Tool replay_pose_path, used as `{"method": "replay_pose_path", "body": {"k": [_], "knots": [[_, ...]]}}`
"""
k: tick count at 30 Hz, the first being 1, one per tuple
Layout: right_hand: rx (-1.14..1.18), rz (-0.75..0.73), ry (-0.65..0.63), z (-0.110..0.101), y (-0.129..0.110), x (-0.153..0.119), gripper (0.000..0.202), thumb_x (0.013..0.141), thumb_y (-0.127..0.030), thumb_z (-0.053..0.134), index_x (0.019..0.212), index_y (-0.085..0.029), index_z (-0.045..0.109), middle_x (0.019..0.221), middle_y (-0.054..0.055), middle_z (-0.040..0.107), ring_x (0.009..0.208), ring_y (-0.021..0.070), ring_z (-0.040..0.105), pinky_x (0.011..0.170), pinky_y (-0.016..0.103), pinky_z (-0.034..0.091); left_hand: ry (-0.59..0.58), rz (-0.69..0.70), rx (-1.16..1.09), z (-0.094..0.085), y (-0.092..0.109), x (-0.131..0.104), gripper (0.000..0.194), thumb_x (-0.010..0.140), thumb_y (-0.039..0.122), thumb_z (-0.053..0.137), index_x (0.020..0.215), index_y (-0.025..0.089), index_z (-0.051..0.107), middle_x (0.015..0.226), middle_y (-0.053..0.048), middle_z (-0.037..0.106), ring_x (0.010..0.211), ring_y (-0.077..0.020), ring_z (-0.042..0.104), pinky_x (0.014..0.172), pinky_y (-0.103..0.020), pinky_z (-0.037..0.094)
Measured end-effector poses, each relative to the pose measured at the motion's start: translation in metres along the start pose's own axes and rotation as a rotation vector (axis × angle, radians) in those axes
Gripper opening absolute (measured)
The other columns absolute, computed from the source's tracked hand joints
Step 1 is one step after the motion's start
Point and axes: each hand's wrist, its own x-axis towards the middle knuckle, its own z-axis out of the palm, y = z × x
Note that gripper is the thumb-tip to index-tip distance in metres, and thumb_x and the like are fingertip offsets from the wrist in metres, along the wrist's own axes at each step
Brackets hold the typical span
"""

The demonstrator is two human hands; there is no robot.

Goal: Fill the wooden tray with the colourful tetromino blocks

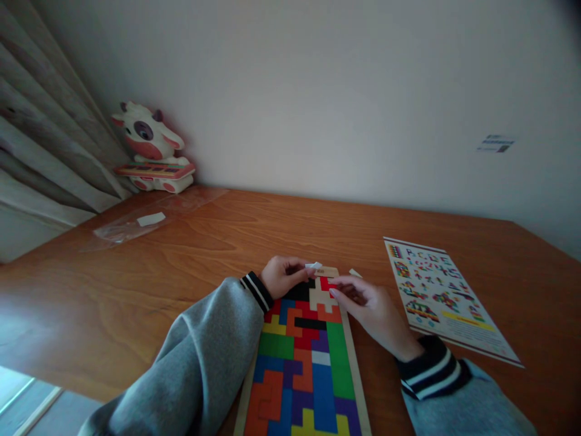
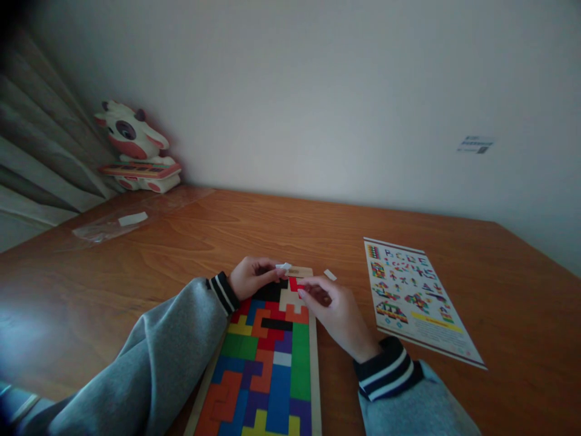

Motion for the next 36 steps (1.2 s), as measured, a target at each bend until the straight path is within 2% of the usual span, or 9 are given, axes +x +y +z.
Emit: {"method": "replay_pose_path", "body": {"k": [3,6,10,14,26,36], "knots": [[-0.133,-0.138,0.030,-0.003,-0.005,0.000,0.015,0.090,-0.033,0.060,0.097,-0.024,0.071,0.089,0.003,0.072,0.077,0.0182,0.067,0.070,0.033,0.056,0.000,0.000,0.010,0.000,0.000,0.000,0.039,0.088,0.050,0.062,0.095,0.014,0.075,0.085,-0.006,0.075,0.071,-0.0139,0.066,0.069,-0.023,0.052],[-0.191,-0.276,0.033,-0.004,-0.006,0.000,0.012,0.091,-0.026,0.059,0.096,-0.025,0.071,0.095,0.004,0.073,0.086,0.0184,0.069,0.078,0.033,0.056,0.000,0.000,0.001,0.000,0.001,-0.001,0.039,0.088,0.050,0.062,0.094,0.014,0.075,0.084,-0.006,0.075,0.071,-0.0139,0.066,0.068,-0.022,0.052],[-0.250,-0.378,-0.051,0.001,-0.004,-0.002,0.016,0.091,-0.020,0.059,0.101,-0.025,0.070,0.107,0.004,0.071,0.097,0.0173,0.068,0.088,0.032,0.056,0.001,0.006,-0.002,0.000,0.000,0.000,0.039,0.088,0.050,0.062,0.092,0.014,0.075,0.085,-0.006,0.075,0.071,-0.0140,0.066,0.068,-0.023,0.052],[-0.280,-0.390,-0.119,0.005,-0.001,-0.003,0.019,0.093,-0.019,0.057,0.105,-0.025,0.070,0.113,0.004,0.071,0.102,0.0163,0.068,0.092,0.030,0.055,0.002,0.009,0.001,0.001,0.000,0.000,0.038,0.088,0.050,0.062,0.092,0.014,0.075,0.083,-0.006,0.075,0.071,-0.0143,0.066,0.068,-0.023,0.051],[-0.276,-0.431,-0.111,0.009,0.007,-0.002,0.024,0.092,-0.016,0.058,0.109,-0.027,0.070,0.115,0.002,0.073,0.107,0.0168,0.067,0.096,0.034,0.055,-0.001,0.010,-0.040,0.001,0.003,0.000,0.039,0.087,0.050,0.063,0.090,0.013,0.075,0.086,-0.007,0.075,0.071,-0.0146,0.066,0.069,-0.023,0.052],[-0.302,-0.434,-0.108,0.011,-0.004,-0.002,0.021,0.093,-0.023,0.057,0.108,-0.027,0.072,0.112,0.003,0.073,0.105,0.0192,0.067,0.094,0.038,0.056,-0.002,-0.003,-0.025,0.001,0.004,-0.001,0.040,0.086,0.051,0.063,0.091,0.014,0.075,0.083,-0.007,0.075,0.070,-0.0149,0.066,0.068,-0.024,0.053]]}}
